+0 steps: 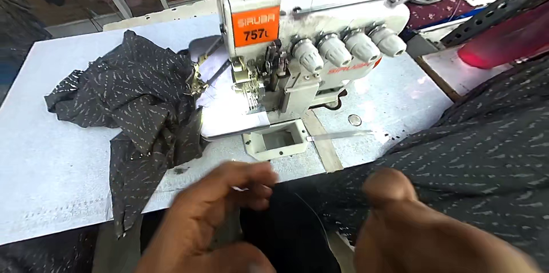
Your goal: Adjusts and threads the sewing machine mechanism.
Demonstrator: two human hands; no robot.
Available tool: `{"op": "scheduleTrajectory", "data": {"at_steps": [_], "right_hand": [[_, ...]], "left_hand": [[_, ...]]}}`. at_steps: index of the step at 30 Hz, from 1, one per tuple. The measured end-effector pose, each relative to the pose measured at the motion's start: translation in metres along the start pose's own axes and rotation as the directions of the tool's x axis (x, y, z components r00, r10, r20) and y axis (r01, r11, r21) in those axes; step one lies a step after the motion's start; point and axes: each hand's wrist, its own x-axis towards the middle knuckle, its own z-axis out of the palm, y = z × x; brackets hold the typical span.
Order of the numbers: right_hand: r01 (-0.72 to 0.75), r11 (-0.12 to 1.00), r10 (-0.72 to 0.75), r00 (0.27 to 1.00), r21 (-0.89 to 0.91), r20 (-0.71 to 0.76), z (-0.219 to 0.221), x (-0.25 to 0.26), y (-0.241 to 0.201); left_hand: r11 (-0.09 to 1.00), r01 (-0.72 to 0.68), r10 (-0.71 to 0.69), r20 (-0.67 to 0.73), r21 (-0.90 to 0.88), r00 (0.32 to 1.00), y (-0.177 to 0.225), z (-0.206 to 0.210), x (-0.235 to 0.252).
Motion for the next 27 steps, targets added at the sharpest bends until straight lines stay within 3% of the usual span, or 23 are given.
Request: {"op": "scheduleTrajectory", "data": {"at_steps": [3,6,14,23,27], "right_hand": [[0.044,0.958,-0.049,0.999,-0.283,-0.008,0.004,-0.015,0.032],[0.034,0.921,-0.062,0.996,-0.388,-0.06,0.006,-0.022,0.049],[-0.064,0.89,0.003,0.991,-0.452,-0.133,0.012,-0.015,0.079],[0.017,0.887,-0.102,0.982,-0.461,-0.16,0.042,0.023,0.105],[-0.052,0.814,-0.1,0.969,-0.579,-0.227,0.059,0.039,0.114]], "left_hand": [[0.991,0.045,-0.027,0.143,-0.13,0.989,-0.009,0.011,0.012],[0.991,0.063,-0.054,0.084,-0.114,0.995,-0.018,0.016,0.023],[0.97,0.177,-0.158,-0.121,0.169,0.98,-0.02,0.005,0.055],[0.896,0.307,-0.26,-0.18,0.321,0.949,0.013,-0.032,0.085],[0.866,0.298,-0.19,-0.287,0.402,0.939,0.024,-0.051,0.109]]}}
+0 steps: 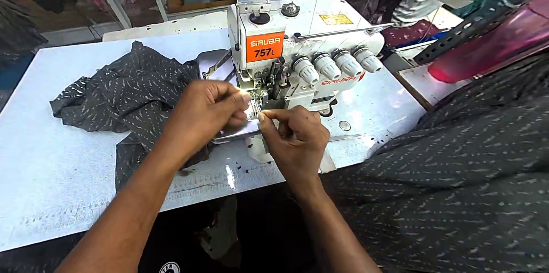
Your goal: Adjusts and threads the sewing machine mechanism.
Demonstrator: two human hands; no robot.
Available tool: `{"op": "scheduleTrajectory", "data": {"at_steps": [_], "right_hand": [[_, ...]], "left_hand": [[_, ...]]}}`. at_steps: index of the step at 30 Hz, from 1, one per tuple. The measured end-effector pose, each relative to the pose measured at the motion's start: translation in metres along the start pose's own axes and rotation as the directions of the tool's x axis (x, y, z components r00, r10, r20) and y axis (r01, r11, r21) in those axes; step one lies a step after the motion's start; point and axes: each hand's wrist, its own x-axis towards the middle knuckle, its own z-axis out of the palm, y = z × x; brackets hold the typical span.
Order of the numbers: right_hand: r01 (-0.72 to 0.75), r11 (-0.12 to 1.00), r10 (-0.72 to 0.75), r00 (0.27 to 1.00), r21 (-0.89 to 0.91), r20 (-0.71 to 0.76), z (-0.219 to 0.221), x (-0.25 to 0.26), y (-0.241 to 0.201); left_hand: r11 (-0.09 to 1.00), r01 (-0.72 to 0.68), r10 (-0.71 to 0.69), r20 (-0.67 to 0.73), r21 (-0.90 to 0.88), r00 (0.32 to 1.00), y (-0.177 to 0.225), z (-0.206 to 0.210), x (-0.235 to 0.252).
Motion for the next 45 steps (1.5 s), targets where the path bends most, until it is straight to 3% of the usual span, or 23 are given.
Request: {"op": "scheduleTrajectory", "data": {"at_steps": [3,5,8,15,19,45], "right_hand": [[0.007,0.994,-0.012,0.999,-0.108,-0.044,0.014,0.002,-0.001],[0.005,0.989,-0.015,0.997,-0.15,-0.07,0.021,0.001,-0.003],[-0.022,0.981,0.004,0.995,-0.194,-0.096,0.026,0.0,-0.004],[-0.053,0.969,0.016,0.988,-0.24,-0.154,0.032,0.002,-0.009],[-0.069,0.966,0.03,0.987,-0.248,-0.159,0.033,0.001,-0.01],[-0.117,0.949,0.069,0.983,-0.293,-0.17,0.035,0.003,-0.014]], "left_hand": [[0.999,-0.046,0.047,-0.09,0.023,0.995,-0.004,-0.004,0.015],[0.974,-0.11,0.13,-0.094,0.196,0.987,-0.017,-0.004,0.021],[0.797,-0.246,0.305,-0.015,0.551,0.952,-0.032,0.001,0.02],[0.54,-0.292,0.419,0.049,0.79,0.907,-0.04,0.018,0.01],[0.489,-0.302,0.45,0.06,0.818,0.891,-0.044,0.02,0.008],[0.54,-0.38,0.54,0.038,0.751,0.841,-0.051,0.019,0.003]]}}
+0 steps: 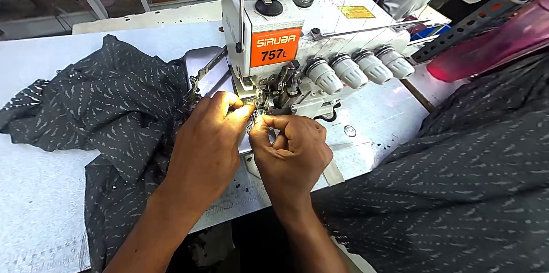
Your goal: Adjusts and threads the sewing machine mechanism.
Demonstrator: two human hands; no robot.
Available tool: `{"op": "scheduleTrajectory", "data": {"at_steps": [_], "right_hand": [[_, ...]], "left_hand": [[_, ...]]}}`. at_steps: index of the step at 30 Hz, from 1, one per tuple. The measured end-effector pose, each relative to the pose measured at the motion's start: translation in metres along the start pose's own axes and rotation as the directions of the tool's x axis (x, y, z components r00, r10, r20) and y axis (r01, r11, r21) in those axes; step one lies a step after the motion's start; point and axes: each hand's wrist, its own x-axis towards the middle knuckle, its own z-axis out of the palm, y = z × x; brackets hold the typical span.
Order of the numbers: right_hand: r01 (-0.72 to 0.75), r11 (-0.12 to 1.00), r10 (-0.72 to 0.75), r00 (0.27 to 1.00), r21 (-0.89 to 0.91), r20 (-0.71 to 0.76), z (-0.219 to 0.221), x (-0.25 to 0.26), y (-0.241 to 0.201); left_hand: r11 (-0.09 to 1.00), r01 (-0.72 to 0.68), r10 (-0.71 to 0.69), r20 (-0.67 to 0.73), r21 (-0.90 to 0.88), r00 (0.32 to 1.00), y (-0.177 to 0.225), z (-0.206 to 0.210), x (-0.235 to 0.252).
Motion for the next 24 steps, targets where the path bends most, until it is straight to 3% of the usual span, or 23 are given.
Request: {"op": "scheduleTrajectory", "data": {"at_steps": [24], "right_hand": [[-0.018,1.0,0.018,1.0,-0.011,0.009,-0.0007,0.0008,-0.0031]], "left_hand": [[1.0,0.005,-0.004,-0.001,0.013,1.0,0.0005,0.0003,-0.0003]]}}
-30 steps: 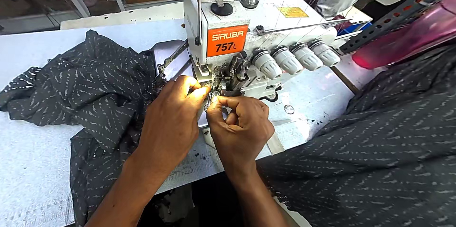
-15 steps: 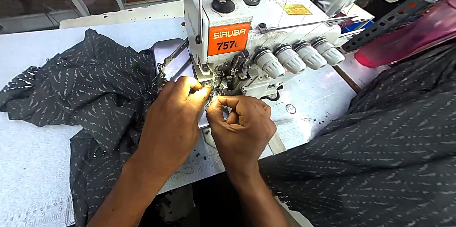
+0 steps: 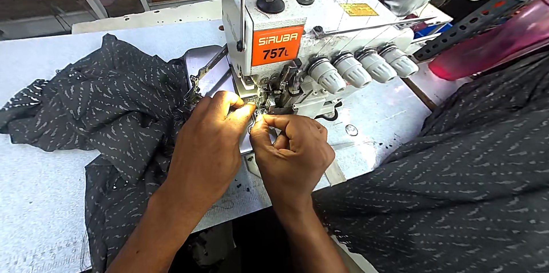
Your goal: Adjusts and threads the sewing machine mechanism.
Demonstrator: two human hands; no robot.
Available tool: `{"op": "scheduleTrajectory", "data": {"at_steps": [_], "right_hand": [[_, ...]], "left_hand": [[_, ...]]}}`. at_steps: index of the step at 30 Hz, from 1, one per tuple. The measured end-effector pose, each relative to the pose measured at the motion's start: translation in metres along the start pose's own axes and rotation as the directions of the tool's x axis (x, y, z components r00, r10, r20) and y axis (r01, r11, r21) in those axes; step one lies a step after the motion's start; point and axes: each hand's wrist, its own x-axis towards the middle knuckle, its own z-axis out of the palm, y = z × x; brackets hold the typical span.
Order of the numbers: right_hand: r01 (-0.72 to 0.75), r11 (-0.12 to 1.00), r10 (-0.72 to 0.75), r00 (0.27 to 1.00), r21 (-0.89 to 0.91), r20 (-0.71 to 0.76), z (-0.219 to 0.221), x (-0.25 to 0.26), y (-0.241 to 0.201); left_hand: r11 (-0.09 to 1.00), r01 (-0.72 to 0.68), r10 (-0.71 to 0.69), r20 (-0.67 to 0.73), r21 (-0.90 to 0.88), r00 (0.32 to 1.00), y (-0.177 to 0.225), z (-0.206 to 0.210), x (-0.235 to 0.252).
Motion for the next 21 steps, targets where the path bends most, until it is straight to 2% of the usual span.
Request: {"op": "scheduleTrajectory", "data": {"at_steps": [21], "right_hand": [[0.001,0.999,-0.001,1.0,-0.032,0.027,-0.0009,0.0017,-0.0014]], "left_hand": [[1.0,0.004,-0.004,-0.003,0.001,1.0,0.0,0.0005,-0.0002]]}}
